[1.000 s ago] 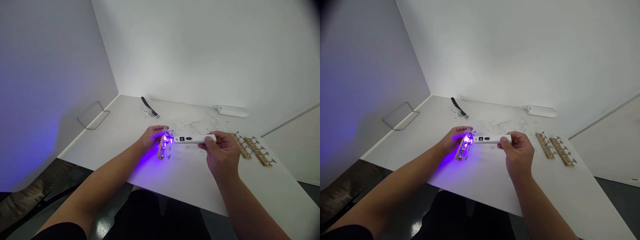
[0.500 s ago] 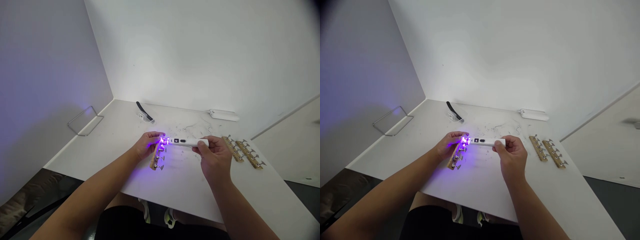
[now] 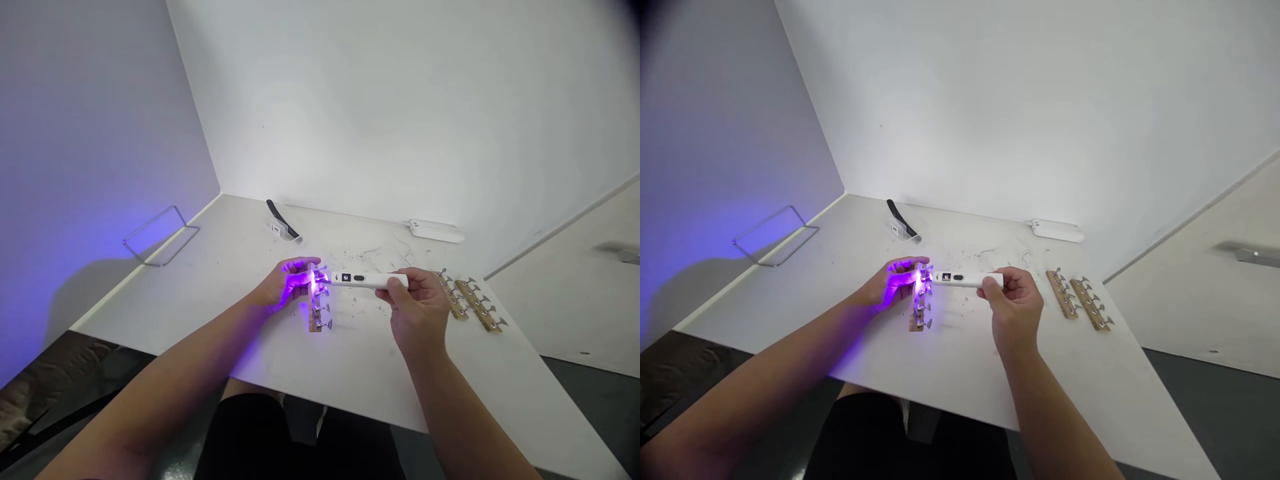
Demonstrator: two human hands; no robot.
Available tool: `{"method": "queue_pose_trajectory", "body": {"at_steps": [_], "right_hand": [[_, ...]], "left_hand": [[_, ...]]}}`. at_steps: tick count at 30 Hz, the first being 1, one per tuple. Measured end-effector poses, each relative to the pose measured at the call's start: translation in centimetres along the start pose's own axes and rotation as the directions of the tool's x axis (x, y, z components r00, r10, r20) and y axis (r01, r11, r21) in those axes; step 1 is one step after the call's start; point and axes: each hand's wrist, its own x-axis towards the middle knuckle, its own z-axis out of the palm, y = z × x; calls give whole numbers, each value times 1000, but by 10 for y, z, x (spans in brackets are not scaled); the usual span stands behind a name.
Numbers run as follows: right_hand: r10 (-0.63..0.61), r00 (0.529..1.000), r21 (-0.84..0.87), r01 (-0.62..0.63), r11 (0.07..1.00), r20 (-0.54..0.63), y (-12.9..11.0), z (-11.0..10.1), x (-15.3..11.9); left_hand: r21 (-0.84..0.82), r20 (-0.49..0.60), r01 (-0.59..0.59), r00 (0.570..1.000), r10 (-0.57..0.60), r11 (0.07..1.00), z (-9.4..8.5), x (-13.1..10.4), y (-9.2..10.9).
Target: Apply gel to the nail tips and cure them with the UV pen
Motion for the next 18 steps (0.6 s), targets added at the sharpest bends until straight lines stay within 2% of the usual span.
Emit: {"method": "queue_pose_trajectory", "body": {"at_steps": [7,11,18], "right_hand": [[-36,999,32,37,999,-14,1,-3,3],[-41,999,75,41,996,-3,2,-5,5],[-52,999,122,52,991,-3,2,-5,5]], "left_hand": [[35,-10,-23,1000,23,999,1,-7,-2],[121,5,-44,999,44,992,-2,-10,-5],[335,45,-134,991,126,933,-5,-14,1]]}}
